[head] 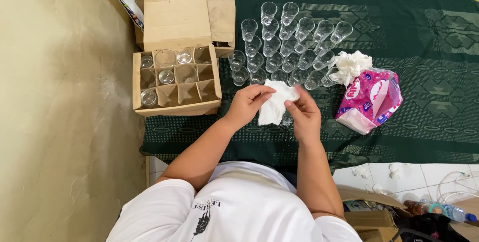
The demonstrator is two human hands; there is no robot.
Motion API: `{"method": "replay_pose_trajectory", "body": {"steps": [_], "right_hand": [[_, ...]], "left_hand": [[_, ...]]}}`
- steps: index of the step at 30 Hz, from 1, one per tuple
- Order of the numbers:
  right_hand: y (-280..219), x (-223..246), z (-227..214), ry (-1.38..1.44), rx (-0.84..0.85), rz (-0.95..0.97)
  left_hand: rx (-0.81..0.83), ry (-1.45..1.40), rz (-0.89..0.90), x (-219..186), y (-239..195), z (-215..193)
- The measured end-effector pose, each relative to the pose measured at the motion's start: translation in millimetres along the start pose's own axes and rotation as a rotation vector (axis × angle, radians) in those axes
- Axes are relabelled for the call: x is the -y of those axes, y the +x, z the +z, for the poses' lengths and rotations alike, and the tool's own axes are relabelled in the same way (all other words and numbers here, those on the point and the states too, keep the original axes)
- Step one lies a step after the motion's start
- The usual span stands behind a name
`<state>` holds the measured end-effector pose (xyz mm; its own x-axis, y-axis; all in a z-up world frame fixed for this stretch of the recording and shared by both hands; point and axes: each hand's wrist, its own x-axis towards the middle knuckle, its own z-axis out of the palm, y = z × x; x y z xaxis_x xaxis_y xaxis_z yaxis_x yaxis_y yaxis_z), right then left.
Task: Cleaning small glass cups using a tissue and organizing them in a box.
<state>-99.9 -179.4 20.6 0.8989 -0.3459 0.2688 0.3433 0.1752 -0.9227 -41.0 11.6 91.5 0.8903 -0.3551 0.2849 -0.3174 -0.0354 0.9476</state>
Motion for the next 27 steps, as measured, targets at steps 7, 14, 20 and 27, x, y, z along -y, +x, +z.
{"method": "replay_pose_trajectory", "body": {"steps": [7, 14, 20, 27], "right_hand": [[1.6, 24.8, -3.8, -0.539, 0.095, -0.111], [2.5, 13.2, 7.8, -0.253, 0.020, 0.034], [-0.7, -23.7, 12.8, -0.548, 0.036, 0.046], [-1.1, -48.0, 26.8, -1.310, 0.430, 0.071]], "left_hand": [[0.155, 0.301, 0.024, 3.5, -4.5, -11.8], [0.112, -0.009, -0.094, 42.3, -4.1, -3.0], [-0.033, 0.038, -0.298, 83.4, -16.8, 3.5], [0.197, 0.667, -0.159, 126.8, -19.2, -0.8]]}}
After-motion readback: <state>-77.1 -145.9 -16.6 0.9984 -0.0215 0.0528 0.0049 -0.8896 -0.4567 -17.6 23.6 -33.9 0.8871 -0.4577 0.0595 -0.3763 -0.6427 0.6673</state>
